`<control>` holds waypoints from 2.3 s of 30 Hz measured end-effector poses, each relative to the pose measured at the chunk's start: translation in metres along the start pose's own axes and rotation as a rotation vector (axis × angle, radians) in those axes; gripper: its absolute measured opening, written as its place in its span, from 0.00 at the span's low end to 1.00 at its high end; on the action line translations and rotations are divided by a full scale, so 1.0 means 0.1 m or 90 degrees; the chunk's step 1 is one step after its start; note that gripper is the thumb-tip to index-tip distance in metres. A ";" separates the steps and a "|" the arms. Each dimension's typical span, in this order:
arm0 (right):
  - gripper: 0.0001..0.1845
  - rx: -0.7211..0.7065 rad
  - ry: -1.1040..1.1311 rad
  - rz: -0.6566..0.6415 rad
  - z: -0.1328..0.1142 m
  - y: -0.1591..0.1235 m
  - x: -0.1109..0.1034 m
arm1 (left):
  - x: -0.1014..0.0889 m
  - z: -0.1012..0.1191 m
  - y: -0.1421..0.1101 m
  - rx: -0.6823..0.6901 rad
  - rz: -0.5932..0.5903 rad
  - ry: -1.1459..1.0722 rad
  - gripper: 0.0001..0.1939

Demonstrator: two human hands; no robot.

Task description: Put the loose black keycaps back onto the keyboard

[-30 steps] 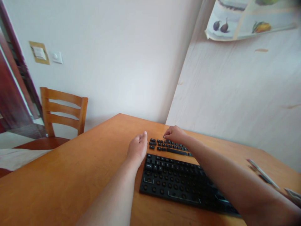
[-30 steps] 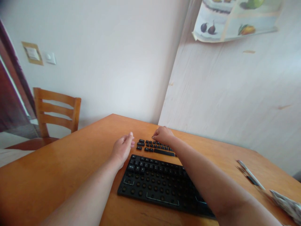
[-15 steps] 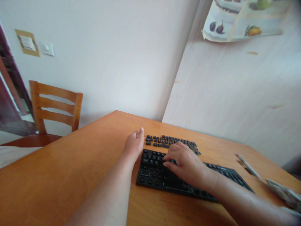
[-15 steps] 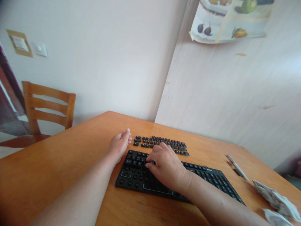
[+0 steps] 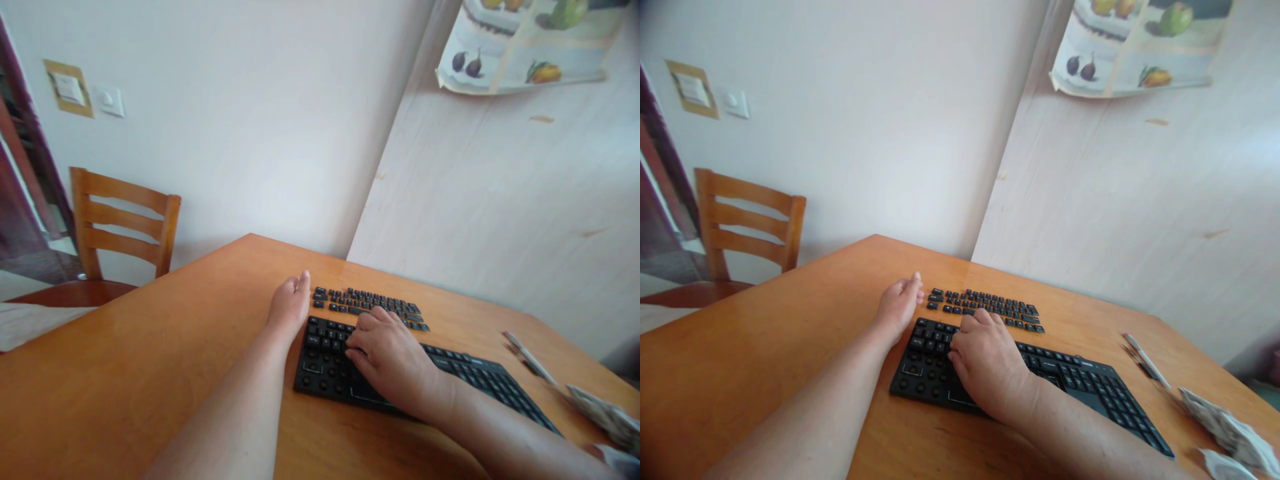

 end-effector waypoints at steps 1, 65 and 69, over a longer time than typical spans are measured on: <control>0.10 -0.004 -0.012 -0.003 -0.02 0.01 0.00 | 0.00 0.00 0.00 -0.001 0.000 0.000 0.26; 0.09 0.262 0.073 -0.102 1.70 1.03 0.89 | -0.04 0.07 -0.05 -0.019 -0.017 -0.042 0.31; 0.10 0.268 0.072 -0.120 1.72 1.09 0.96 | -0.04 0.03 -0.04 -0.014 -0.014 -0.037 0.30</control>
Point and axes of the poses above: each hand's wrist, its own y-axis towards the middle knuckle, its own x-axis out of the palm, z = x × y, the point moved 9 cm from there along y, towards the middle knuckle, and after that the axes turned 12 degrees about z, right-handed, at the moved point
